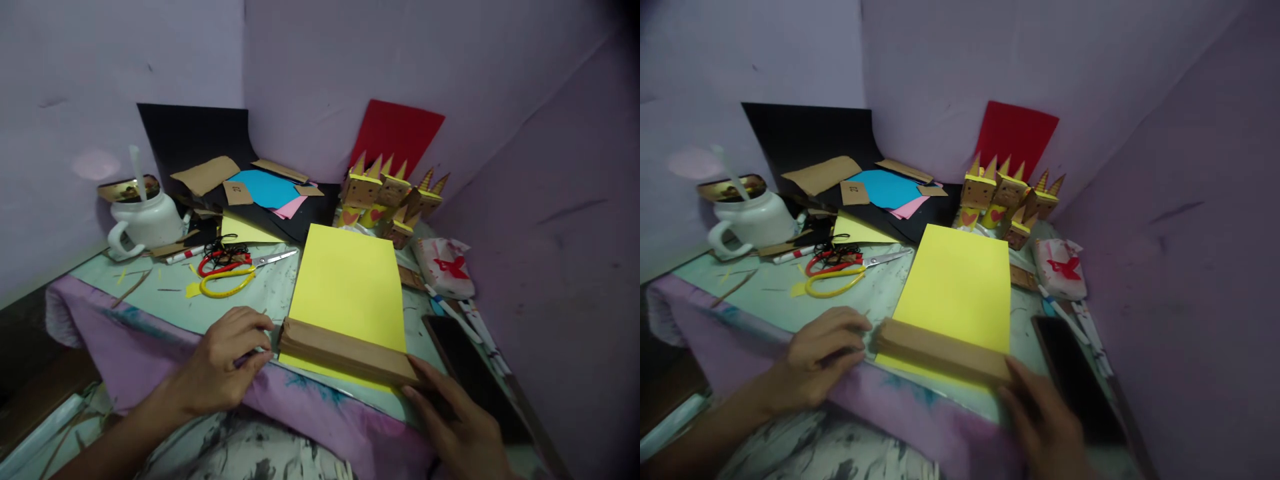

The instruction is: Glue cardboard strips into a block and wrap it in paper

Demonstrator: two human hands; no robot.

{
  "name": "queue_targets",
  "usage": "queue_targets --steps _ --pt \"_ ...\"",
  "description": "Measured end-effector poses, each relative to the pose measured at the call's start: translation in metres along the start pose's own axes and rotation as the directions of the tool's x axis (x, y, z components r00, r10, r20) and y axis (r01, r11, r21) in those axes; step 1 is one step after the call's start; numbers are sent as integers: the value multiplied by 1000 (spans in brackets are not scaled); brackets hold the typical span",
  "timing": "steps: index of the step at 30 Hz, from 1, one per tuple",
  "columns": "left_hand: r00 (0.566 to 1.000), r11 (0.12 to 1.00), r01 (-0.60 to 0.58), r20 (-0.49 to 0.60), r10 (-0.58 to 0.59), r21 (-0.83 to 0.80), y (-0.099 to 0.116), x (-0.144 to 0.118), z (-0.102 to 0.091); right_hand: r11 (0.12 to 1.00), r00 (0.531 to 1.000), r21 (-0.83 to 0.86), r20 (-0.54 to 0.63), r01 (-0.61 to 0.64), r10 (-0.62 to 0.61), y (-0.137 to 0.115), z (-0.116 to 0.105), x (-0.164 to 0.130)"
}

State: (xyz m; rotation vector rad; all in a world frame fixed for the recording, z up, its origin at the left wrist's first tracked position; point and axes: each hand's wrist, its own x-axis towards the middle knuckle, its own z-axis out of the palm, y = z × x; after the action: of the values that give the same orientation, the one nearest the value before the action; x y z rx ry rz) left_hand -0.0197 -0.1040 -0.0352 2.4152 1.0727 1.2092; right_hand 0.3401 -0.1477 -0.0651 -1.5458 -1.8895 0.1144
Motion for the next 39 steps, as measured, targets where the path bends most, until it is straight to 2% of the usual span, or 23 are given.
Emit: queue_targets --steps 3,5,8,12,17,20,25,33,36,38,39 --pt "1000 1000 2 16 -3 20 2 -3 2 999 999 42 -25 -26 27 -5 1 2" --pt "999 996 -10 48 6 90 4 -4 3 996 998 73 -31 -51 54 -8 1 4" --pt "990 973 -106 117 83 204 8 0 5 993 997 88 -14 -79 80 -12 0 6" --pt "969 952 -225 148 196 209 9 10 11 983 993 137 -2 -118 120 -16 -1 8" --pt "943 931 -306 199 267 201 5 15 16 977 990 160 2 -142 143 -20 -1 10" --pt "947 943 -286 198 252 168 -3 14 15 976 990 168 -2 -139 141 -21 -1 11" --pt "970 956 -230 122 210 183 -16 16 13 977 992 169 -1 -128 130 -21 -1 12" --pt "967 965 -226 155 204 136 -21 17 16 980 993 158 -7 -118 121 -24 -1 10" --pt "986 987 -127 120 115 101 -26 26 10 981 994 163 -11 -109 112 -22 1 9" --pt "995 992 -31 97 19 126 -32 46 4 980 994 172 -19 -101 106 -20 2 8" --pt "989 985 60 124 -81 164 -37 60 3 979 994 178 -23 -99 105 -19 3 7"
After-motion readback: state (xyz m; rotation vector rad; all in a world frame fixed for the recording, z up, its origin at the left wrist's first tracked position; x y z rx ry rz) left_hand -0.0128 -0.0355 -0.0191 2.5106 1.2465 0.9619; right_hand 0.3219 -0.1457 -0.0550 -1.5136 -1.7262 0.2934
